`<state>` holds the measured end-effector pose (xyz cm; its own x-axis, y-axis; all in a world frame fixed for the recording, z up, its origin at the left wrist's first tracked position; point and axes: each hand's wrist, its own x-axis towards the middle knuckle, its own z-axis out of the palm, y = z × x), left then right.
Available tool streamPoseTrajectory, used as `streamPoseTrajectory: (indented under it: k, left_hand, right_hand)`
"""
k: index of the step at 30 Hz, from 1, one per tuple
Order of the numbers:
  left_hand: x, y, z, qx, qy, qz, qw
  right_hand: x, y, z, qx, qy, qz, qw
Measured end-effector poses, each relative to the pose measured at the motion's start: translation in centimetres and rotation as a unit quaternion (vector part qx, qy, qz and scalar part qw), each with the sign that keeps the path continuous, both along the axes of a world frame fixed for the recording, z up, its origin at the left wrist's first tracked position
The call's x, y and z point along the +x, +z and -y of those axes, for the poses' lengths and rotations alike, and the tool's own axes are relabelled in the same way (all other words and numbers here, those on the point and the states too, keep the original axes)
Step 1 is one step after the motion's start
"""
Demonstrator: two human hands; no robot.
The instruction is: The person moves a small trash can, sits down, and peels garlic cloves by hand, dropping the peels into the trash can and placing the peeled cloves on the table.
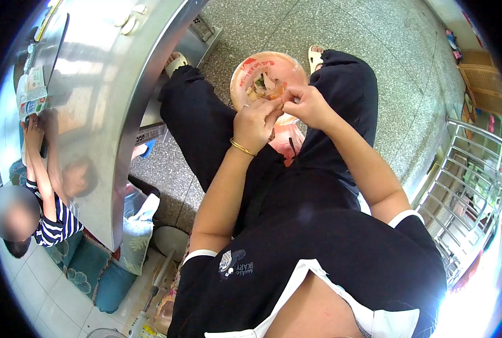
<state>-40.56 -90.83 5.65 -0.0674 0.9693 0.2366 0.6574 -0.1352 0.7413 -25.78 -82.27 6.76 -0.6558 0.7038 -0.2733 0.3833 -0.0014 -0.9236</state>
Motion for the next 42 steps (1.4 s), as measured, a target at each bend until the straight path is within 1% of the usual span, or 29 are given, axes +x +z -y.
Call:
streamPoseTrajectory:
  k: [2, 3, 4, 5, 6, 7, 8, 9, 10, 11, 12, 13, 14, 16, 20, 22, 25, 26, 27, 29, 30, 31, 33, 34, 36, 37, 39, 41, 42]
  left_hand:
    - [0.1, 0.1, 0.0, -0.023, 0.006, 0.078, 0.997]
    - [0.0, 0.1, 0.0, -0.024, 0.006, 0.078, 0.997]
    - [-0.1, 0.1, 0.1, -0.069, 0.014, 0.192, 0.979]
    - [-0.1, 0.3, 0.1, -0.114, 0.022, 0.303, 0.946]
    - [-0.2, 0.6, 0.0, -0.114, 0.022, 0.303, 0.946]
    - [-0.3, 0.8, 0.0, -0.13, 0.017, 0.367, 0.921]
    - [-0.4, 1.1, -0.1, -0.144, 0.013, 0.43, 0.891]
    - [-0.5, 1.2, -0.1, -0.143, 0.013, 0.43, 0.892]
    - [-0.6, 1.2, 0.0, -0.151, 0.017, 0.469, 0.87]
    - [-0.7, 1.2, 0.0, -0.159, 0.021, 0.508, 0.846]
    - [-0.6, 1.1, 0.0, -0.159, 0.021, 0.509, 0.846]
    - [-0.6, 0.9, 0.0, -0.159, 0.027, 0.543, 0.824]
    - [-0.5, 0.8, 0.0, -0.159, 0.033, 0.576, 0.801]
    - [-0.6, 0.8, 0.0, -0.151, 0.035, 0.586, 0.796]
    - [-0.6, 0.8, 0.1, -0.154, 0.024, 0.608, 0.778]
    - [-0.7, 0.8, 0.0, -0.161, 0.039, 0.602, 0.781]
    - [-1.2, 1.0, 0.0, -0.166, 0.064, 0.608, 0.774]
    - [-1.3, 1.0, 0.0, -0.163, 0.073, 0.62, 0.764]
    - [-1.3, 1.0, 0.0, -0.163, 0.073, 0.62, 0.764]
    - [-1.1, 0.9, -0.1, -0.141, 0.069, 0.624, 0.766]
    - [-1.0, 0.8, -0.1, -0.142, 0.067, 0.624, 0.765]
    - [-0.9, 0.7, -0.1, -0.144, 0.054, 0.607, 0.779]
    - [-0.9, 0.3, -0.1, -0.146, 0.043, 0.589, 0.794]
    - [-1.0, 0.1, 0.0, -0.159, 0.057, 0.565, 0.808]
    - [-0.9, -0.2, 0.0, -0.174, 0.071, 0.54, 0.821]
    - [-0.8, -0.3, -0.1, -0.167, 0.074, 0.531, 0.827]
    - [-0.7, -0.5, -0.1, -0.163, 0.073, 0.523, 0.833]
    - [-0.6, -0.7, -0.1, -0.156, 0.083, 0.475, 0.862]
    - [-0.7, -1.0, -0.1, -0.156, 0.083, 0.475, 0.862]
  right_hand:
    - [-0.1, 0.0, 0.1, -0.014, -0.021, 0.011, 1.0]
    - [-0.2, -0.5, 0.2, -0.09, -0.057, -0.051, 0.993]
    - [-0.2, -0.9, 0.3, -0.165, -0.093, -0.112, 0.975]
    - [-0.1, -0.9, 0.3, -0.166, -0.093, -0.112, 0.975]
    - [0.2, -1.0, 0.3, -0.276, -0.102, -0.176, 0.939]
    - [0.4, -1.0, 0.3, -0.38, -0.109, -0.237, 0.887]
    - [0.4, -1.3, 0.4, -0.38, -0.108, -0.238, 0.887]
    - [0.3, -1.9, 0.6, -0.415, -0.115, -0.287, 0.856]
    - [0.3, -2.3, 0.9, -0.449, -0.123, -0.334, 0.82]
    - [0.2, -2.5, 1.1, -0.449, -0.123, -0.334, 0.82]
    - [0.1, -2.7, 1.3, -0.475, -0.123, -0.375, 0.786]
    - [0.0, -2.9, 1.5, -0.499, -0.123, -0.416, 0.75]
    - [-0.1, -2.8, 1.5, -0.499, -0.123, -0.416, 0.75]
    - [-0.3, -2.7, 1.6, -0.513, -0.126, -0.456, 0.716]
    - [-0.4, -3.0, 2.0, -0.524, -0.129, -0.479, 0.692]
    - [-0.5, -3.2, 2.1, -0.54, -0.137, -0.518, 0.649]
    - [0.0, -2.7, 1.4, -0.523, -0.174, -0.53, 0.644]
    - [0.2, -2.3, 0.8, -0.529, -0.231, -0.474, 0.665]
    - [0.3, -2.7, 0.5, -0.529, -0.231, -0.474, 0.666]
    - [0.4, -3.5, 0.0, -0.447, -0.239, -0.337, 0.794]
    - [0.4, -3.6, 0.0, -0.409, -0.264, -0.256, 0.835]
    - [0.3, -3.7, 0.0, -0.408, -0.264, -0.256, 0.835]
    - [-0.3, -3.6, 0.3, -0.275, -0.269, -0.131, 0.914]
    - [-0.5, -3.6, 0.5, -0.276, -0.266, -0.132, 0.914]
    - [-0.7, -3.0, 1.0, -0.156, -0.227, -0.116, 0.954]
    - [-0.8, -3.3, 1.1, -0.157, -0.228, -0.116, 0.954]
    - [-1.1, -3.4, 1.3, -0.085, -0.171, -0.112, 0.975]
    - [-0.8, -2.8, 1.5, -0.084, -0.144, -0.103, 0.981]
    - [-0.7, -2.6, 1.5, -0.055, -0.127, -0.088, 0.986]
